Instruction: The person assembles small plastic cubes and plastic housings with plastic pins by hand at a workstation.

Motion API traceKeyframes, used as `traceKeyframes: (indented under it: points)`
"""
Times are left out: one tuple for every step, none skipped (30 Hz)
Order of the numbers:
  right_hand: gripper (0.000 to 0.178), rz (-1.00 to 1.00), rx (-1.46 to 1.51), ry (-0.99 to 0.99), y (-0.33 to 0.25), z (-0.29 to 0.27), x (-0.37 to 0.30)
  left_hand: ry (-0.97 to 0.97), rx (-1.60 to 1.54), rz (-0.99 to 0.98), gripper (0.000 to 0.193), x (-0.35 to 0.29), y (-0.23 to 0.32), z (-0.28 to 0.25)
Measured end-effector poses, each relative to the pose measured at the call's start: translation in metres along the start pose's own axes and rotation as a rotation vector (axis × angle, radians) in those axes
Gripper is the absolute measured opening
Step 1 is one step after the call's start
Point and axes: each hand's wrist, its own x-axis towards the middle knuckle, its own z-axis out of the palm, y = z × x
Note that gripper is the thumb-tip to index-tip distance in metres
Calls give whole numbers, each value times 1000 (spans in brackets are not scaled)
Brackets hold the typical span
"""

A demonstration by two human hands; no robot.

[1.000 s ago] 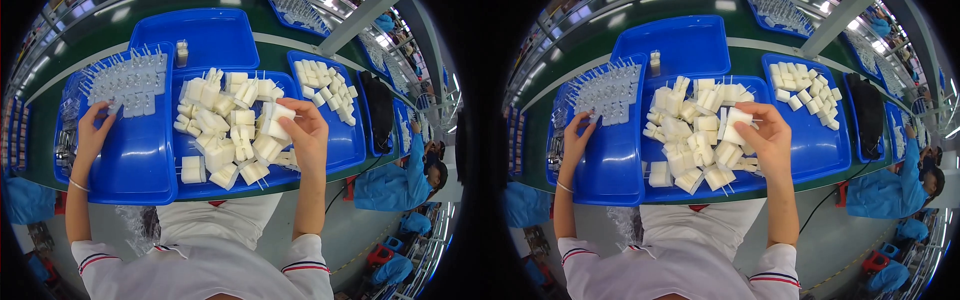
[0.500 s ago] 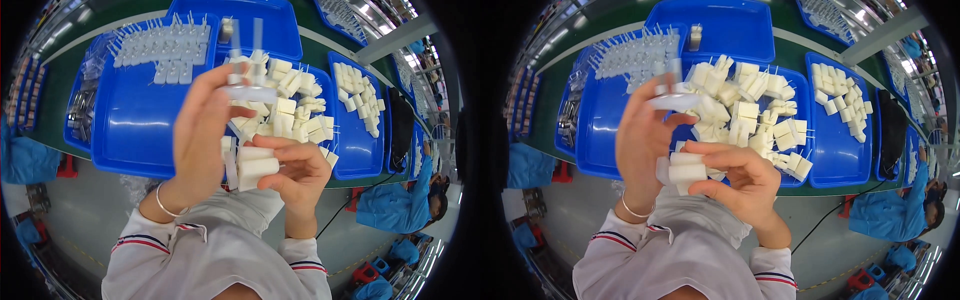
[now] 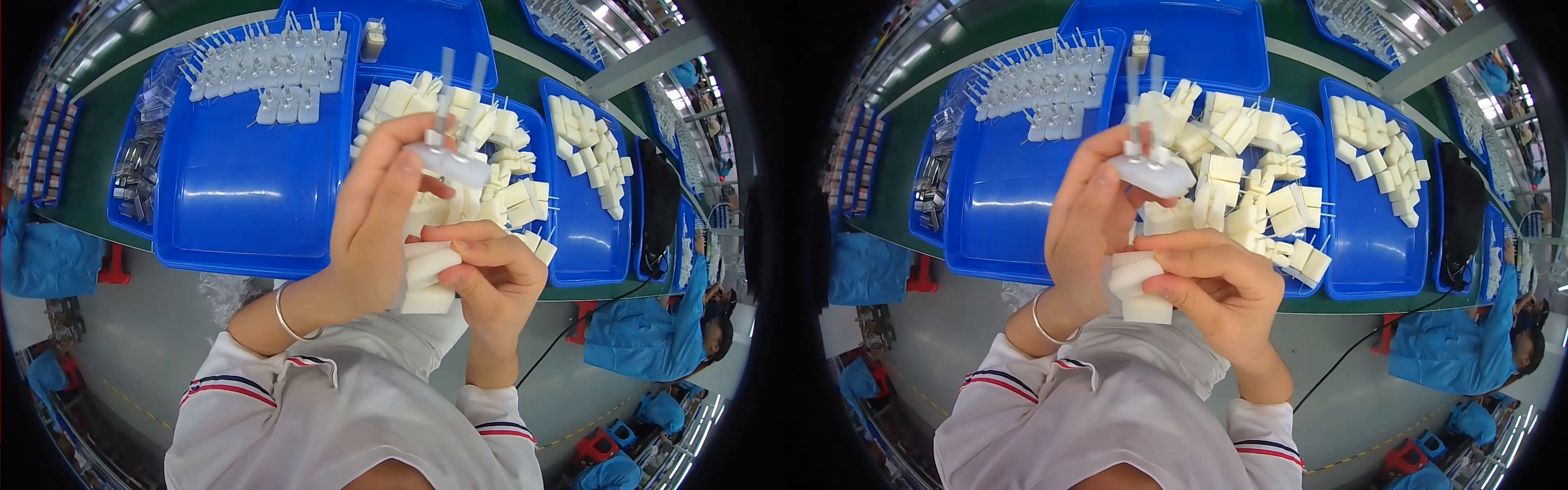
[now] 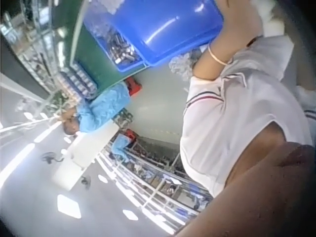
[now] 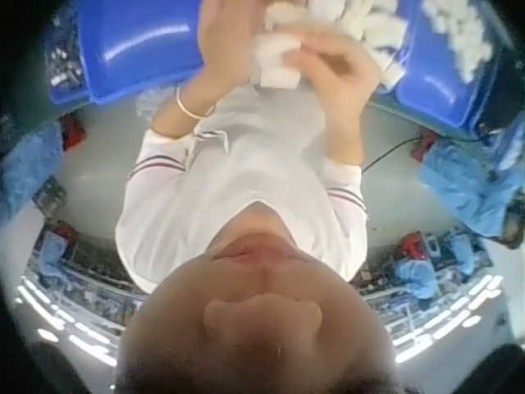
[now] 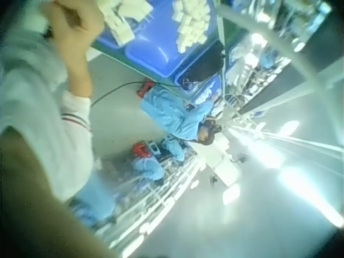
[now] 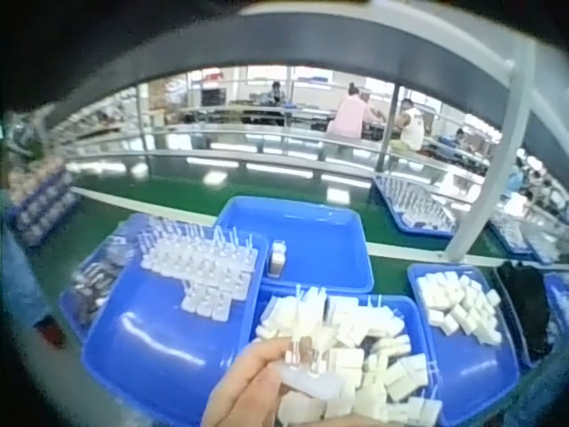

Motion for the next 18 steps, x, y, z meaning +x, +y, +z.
traceKeyframes:
  points:
    - [19,-3,-6,3,0,1,0,63,36,72,36,1,-2,-2]
    - [20,-43,-46,-4,-1,2,1,127,72,145,38,2,-3,-3]
    - [21,-83,-89,-7,-2,2,1,156,98,182,39,3,-5,-4]
    - [21,-86,-98,0,-1,-2,3,147,90,180,39,4,-5,-5]
    - [20,-108,-158,82,1,-9,8,207,132,233,39,4,-5,-6]
    - [20,-131,-214,163,1,-17,16,267,178,286,40,5,-4,-6]
    - [17,-65,-228,273,1,-25,26,253,169,285,40,6,-2,-8]
    - [15,0,-241,383,1,-33,37,281,169,282,41,4,1,-13]
    - [15,-5,-240,387,1,-38,48,318,177,282,43,1,6,-18]
    - [18,45,-411,375,3,-41,58,311,178,284,43,-2,7,-25]
    - [21,97,-581,362,2,-43,63,302,134,270,39,-5,7,-31]
    - [21,92,-584,367,-4,-43,65,293,86,256,36,-6,7,-38]
    - [20,-194,-905,302,-13,-44,65,290,93,251,35,-8,6,-41]
    - [19,-485,-1217,223,-24,-43,65,282,94,245,35,-10,7,-46]
    - [27,-569,-1250,114,-50,-31,53,281,137,266,36,-14,8,-51]
    - [34,-645,-1299,21,-76,-22,40,260,168,277,36,-13,8,-51]
    - [34,-636,-1304,33,-75,-22,39,278,171,284,36,-13,6,-51]
    - [33,-606,-1284,19,-81,-27,29,285,184,276,36,-16,9,-54]
